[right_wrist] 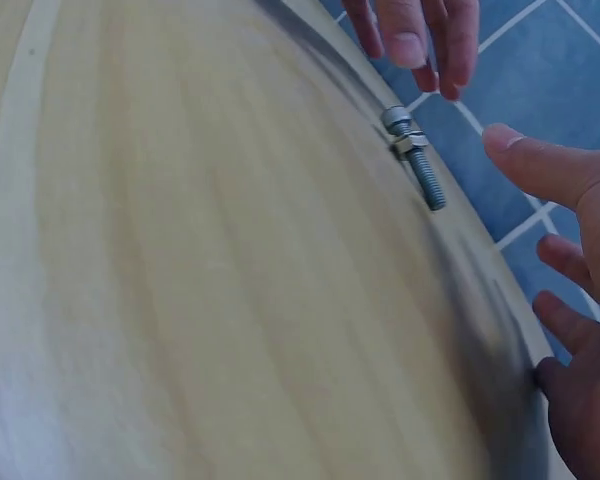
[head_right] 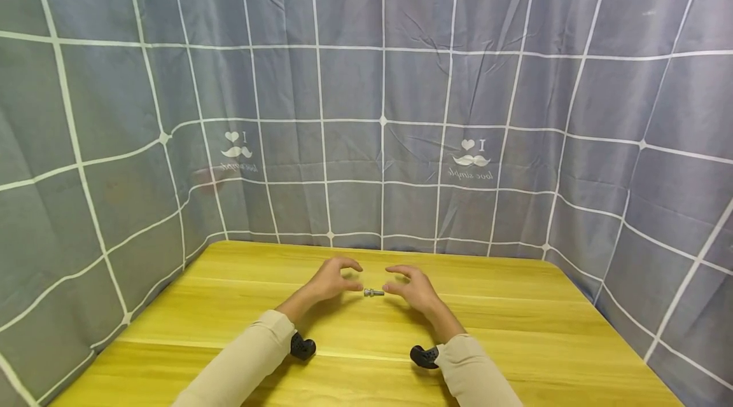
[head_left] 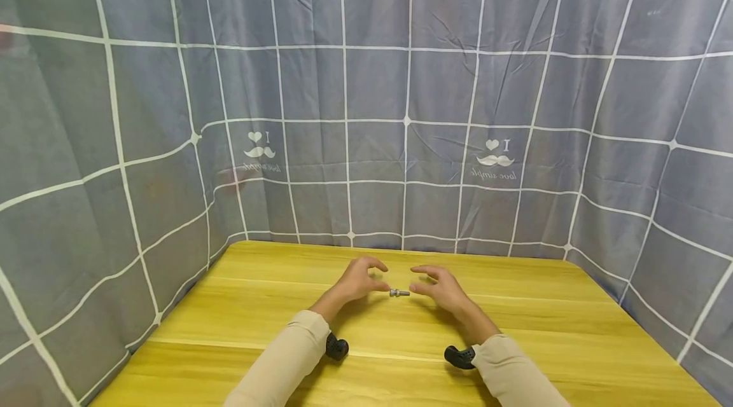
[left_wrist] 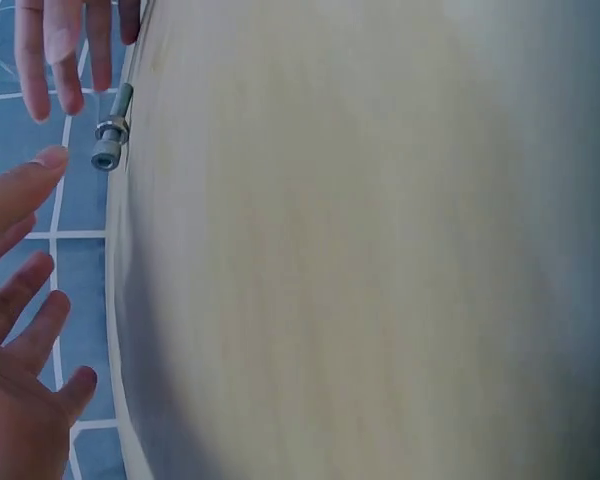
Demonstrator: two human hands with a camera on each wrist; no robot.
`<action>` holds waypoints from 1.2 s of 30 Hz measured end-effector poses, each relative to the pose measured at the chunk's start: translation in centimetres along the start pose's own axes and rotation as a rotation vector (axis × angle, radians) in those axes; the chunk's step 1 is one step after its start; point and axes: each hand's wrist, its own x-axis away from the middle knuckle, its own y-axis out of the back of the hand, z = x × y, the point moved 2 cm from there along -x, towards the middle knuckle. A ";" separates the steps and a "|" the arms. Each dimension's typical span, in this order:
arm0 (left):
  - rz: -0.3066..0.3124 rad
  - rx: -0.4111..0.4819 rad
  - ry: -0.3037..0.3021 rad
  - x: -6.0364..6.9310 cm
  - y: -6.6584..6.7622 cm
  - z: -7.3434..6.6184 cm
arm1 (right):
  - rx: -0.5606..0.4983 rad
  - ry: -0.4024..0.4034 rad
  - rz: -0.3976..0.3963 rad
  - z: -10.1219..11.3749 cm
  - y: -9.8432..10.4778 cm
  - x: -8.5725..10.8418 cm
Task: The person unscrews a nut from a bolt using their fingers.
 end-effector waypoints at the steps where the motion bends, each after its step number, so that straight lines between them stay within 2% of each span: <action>1: 0.008 -0.001 0.003 -0.1 -0.1 0.0 | 0.001 0.000 0.001 -0.1 -0.2 0.0; 10: 0.135 0.001 0.115 -0.4 -1.1 0.1 | 0.086 -0.013 0.025 -0.1 -1.7 -0.3; 15: 0.156 -0.028 0.118 -0.7 -1.5 -0.3 | 0.163 -0.004 0.022 0.1 -2.1 -0.5; 20: 0.145 -0.088 0.115 -1.0 -1.9 -0.5 | 0.180 -0.001 0.003 0.1 -2.4 -0.5; 24: 0.131 -0.103 0.101 -1.1 -1.9 -0.7 | 0.172 0.006 -0.011 0.3 -2.3 -0.5; 30: 0.081 -0.035 0.071 -1.1 -1.3 -1.1 | 0.106 0.011 -0.062 0.9 -2.0 -0.5; 36: 0.043 0.104 0.096 -1.4 -0.3 -1.3 | -0.012 -0.017 -0.107 2.1 -1.4 -0.7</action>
